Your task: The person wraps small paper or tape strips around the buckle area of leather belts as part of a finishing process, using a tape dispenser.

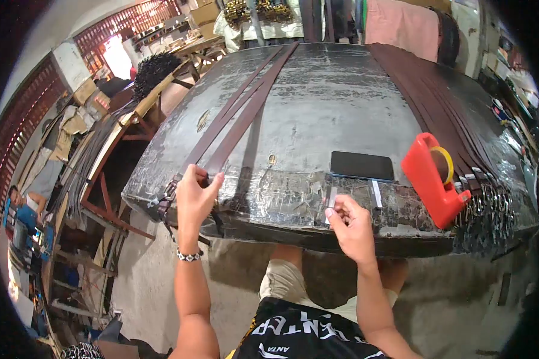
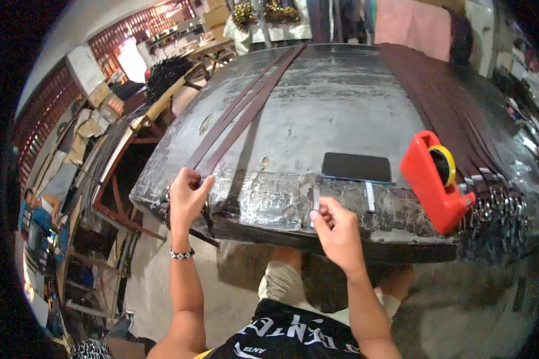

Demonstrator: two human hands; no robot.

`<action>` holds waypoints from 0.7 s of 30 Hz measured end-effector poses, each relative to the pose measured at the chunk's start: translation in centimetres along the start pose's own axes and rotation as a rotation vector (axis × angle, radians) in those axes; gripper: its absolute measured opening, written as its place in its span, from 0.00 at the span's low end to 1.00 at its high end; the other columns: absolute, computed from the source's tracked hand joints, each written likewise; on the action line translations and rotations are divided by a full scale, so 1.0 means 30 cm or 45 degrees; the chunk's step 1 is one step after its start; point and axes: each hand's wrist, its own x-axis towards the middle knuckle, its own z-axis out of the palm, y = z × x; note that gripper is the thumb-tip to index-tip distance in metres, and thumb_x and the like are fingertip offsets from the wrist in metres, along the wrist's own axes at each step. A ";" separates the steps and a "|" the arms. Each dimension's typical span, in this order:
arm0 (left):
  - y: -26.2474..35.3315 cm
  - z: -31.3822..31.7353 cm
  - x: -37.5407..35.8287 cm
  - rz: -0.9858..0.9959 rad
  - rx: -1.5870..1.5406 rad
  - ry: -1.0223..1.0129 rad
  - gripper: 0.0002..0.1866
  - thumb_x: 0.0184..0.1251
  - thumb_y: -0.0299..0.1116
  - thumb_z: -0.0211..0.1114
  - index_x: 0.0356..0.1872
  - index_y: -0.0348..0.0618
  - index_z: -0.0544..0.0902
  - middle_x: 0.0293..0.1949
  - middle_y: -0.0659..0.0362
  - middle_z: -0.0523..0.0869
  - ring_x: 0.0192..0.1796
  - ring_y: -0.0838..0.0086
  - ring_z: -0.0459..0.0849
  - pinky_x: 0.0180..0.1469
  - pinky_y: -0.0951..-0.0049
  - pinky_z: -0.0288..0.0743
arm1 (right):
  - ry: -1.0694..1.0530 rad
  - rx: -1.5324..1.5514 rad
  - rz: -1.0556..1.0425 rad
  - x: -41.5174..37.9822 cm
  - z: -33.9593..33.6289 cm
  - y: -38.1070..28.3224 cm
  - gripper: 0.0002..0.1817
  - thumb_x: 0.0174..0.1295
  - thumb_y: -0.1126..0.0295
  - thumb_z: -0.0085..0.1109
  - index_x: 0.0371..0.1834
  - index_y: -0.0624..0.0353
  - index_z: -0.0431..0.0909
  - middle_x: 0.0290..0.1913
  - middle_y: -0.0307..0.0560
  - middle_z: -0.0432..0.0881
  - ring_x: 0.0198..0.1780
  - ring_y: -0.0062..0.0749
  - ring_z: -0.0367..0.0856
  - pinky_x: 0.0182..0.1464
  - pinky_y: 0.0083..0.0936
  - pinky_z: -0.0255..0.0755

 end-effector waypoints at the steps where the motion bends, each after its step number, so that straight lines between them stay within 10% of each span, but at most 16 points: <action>1: -0.015 0.046 -0.005 0.215 -0.037 0.078 0.22 0.57 0.42 0.78 0.35 0.31 0.79 0.33 0.44 0.86 0.35 0.58 0.86 0.37 0.63 0.77 | 0.006 -0.005 -0.006 0.000 0.000 0.000 0.06 0.68 0.77 0.61 0.45 0.67 0.80 0.29 0.35 0.79 0.30 0.13 0.71 0.31 0.18 0.68; 11: 0.183 0.198 -0.268 0.033 -0.123 -0.141 0.21 0.56 0.39 0.79 0.39 0.35 0.78 0.25 0.55 0.81 0.28 0.69 0.79 0.35 0.66 0.75 | -0.189 -0.094 -0.102 -0.016 -0.040 -0.010 0.07 0.67 0.73 0.63 0.37 0.66 0.77 0.34 0.42 0.82 0.32 0.19 0.77 0.35 0.21 0.72; 16: 0.142 0.239 -0.187 0.266 -0.179 -0.120 0.18 0.57 0.36 0.77 0.39 0.37 0.78 0.25 0.56 0.81 0.28 0.72 0.81 0.31 0.68 0.73 | -1.115 0.301 0.076 -0.173 -0.137 0.042 0.07 0.71 0.71 0.61 0.42 0.64 0.80 0.39 0.42 0.86 0.41 0.25 0.82 0.45 0.27 0.76; 21: 0.076 0.300 -0.087 0.447 -0.199 -0.295 0.18 0.60 0.35 0.75 0.44 0.34 0.80 0.44 0.50 0.79 0.46 0.59 0.79 0.51 0.62 0.74 | -1.092 -0.061 0.940 -0.541 -0.132 0.707 0.12 0.69 0.64 0.58 0.41 0.62 0.81 0.32 0.43 0.84 0.32 0.26 0.82 0.35 0.31 0.75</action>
